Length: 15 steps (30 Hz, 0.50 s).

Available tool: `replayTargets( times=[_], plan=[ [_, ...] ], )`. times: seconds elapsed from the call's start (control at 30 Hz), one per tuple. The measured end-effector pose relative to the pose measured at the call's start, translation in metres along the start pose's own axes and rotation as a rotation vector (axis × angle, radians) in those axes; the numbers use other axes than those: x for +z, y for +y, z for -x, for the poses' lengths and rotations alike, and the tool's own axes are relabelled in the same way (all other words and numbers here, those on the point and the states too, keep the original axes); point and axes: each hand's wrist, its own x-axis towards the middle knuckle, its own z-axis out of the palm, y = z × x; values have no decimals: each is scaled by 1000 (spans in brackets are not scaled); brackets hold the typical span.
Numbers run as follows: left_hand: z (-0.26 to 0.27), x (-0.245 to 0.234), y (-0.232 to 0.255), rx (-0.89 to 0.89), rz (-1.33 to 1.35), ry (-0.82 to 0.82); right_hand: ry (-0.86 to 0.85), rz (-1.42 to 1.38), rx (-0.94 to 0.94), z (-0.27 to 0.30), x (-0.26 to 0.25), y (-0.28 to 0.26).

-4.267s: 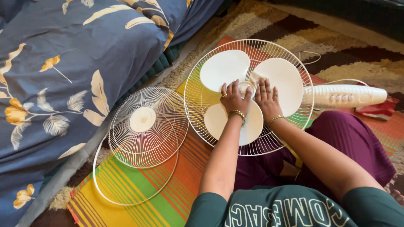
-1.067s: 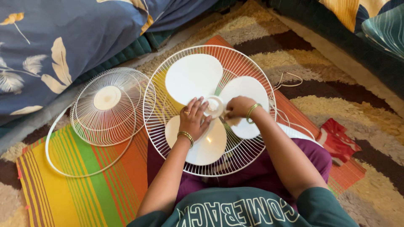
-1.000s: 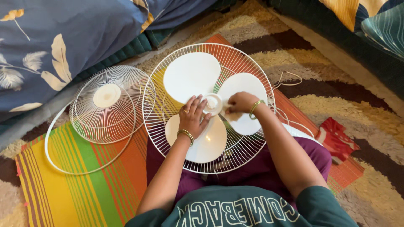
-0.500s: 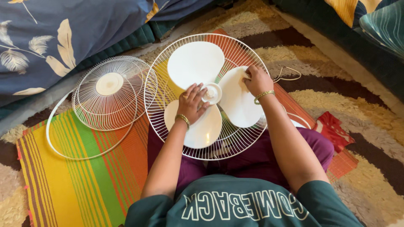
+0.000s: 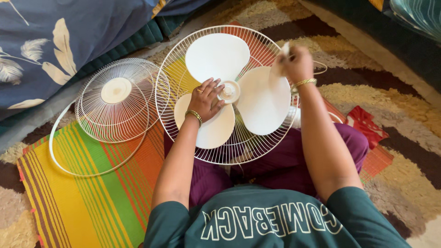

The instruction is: The person wipes the blades and central hub of a white table fan with a cloth. They rotate the fan head to access each blade and continue wiping the surfaces throughout the clip.

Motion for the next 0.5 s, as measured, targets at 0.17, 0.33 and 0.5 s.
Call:
replayTargets(
  times=[0.17,0.33,0.5],
  plan=[
    [2,6,-3,0,-25,-19,248,-281,214,-11,-3,42],
    [5,7,-4,5,1,-19,-155,-294,585,5,11,63],
    [11,4,-8,21,11,-9,-715,-386,603,32,22,59]
  ],
)
